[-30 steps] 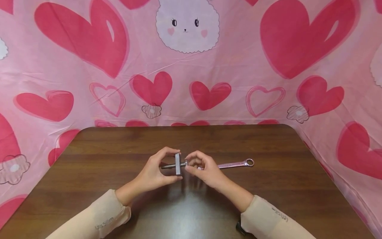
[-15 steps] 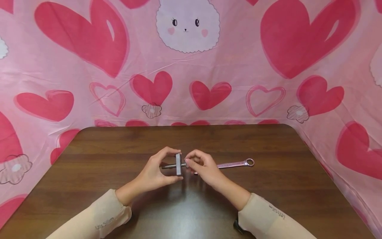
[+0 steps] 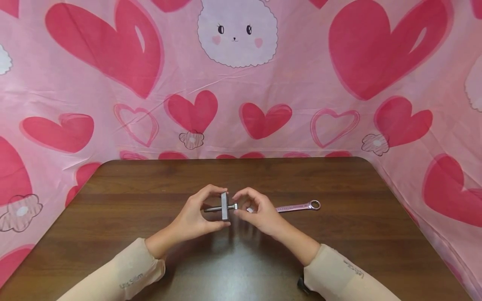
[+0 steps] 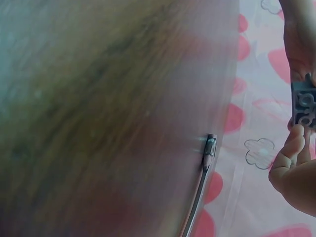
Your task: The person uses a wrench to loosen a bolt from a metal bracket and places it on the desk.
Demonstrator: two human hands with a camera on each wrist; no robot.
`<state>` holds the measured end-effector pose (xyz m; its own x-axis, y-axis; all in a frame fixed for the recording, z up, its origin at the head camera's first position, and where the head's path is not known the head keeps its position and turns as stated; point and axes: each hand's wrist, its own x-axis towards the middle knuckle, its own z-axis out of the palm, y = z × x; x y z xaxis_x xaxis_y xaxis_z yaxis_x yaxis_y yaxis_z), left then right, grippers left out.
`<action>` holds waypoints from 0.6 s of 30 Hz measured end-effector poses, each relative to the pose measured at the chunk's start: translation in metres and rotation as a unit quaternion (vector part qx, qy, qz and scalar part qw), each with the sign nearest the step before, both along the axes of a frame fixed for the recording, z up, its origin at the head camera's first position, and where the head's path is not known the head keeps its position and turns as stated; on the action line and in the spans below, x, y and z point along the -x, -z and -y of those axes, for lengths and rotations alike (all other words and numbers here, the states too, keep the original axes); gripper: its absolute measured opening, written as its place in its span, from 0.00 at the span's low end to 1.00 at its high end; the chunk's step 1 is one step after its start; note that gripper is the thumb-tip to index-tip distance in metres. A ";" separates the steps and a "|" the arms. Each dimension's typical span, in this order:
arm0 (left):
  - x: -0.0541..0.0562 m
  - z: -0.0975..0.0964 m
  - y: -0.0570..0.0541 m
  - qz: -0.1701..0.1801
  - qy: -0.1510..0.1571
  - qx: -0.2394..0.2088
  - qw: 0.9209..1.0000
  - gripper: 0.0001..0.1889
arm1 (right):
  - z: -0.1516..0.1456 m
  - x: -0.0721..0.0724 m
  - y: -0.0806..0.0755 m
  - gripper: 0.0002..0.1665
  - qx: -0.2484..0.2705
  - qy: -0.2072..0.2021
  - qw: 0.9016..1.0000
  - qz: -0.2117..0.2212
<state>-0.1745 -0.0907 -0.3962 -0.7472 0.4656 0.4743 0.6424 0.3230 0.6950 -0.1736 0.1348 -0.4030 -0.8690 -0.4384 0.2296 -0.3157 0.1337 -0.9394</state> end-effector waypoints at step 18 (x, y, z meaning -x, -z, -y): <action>-0.002 -0.001 -0.003 -0.009 0.003 0.010 1.000 0.37 | 0.003 0.003 -0.007 0.16 0.002 0.007 0.996 0.084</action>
<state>-0.1720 -0.0897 -0.3936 -0.7359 0.4800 0.4776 0.6565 0.3332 0.6767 -0.1769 0.1313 -0.3961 -0.9017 -0.4246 0.0823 -0.1522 0.1333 -0.9793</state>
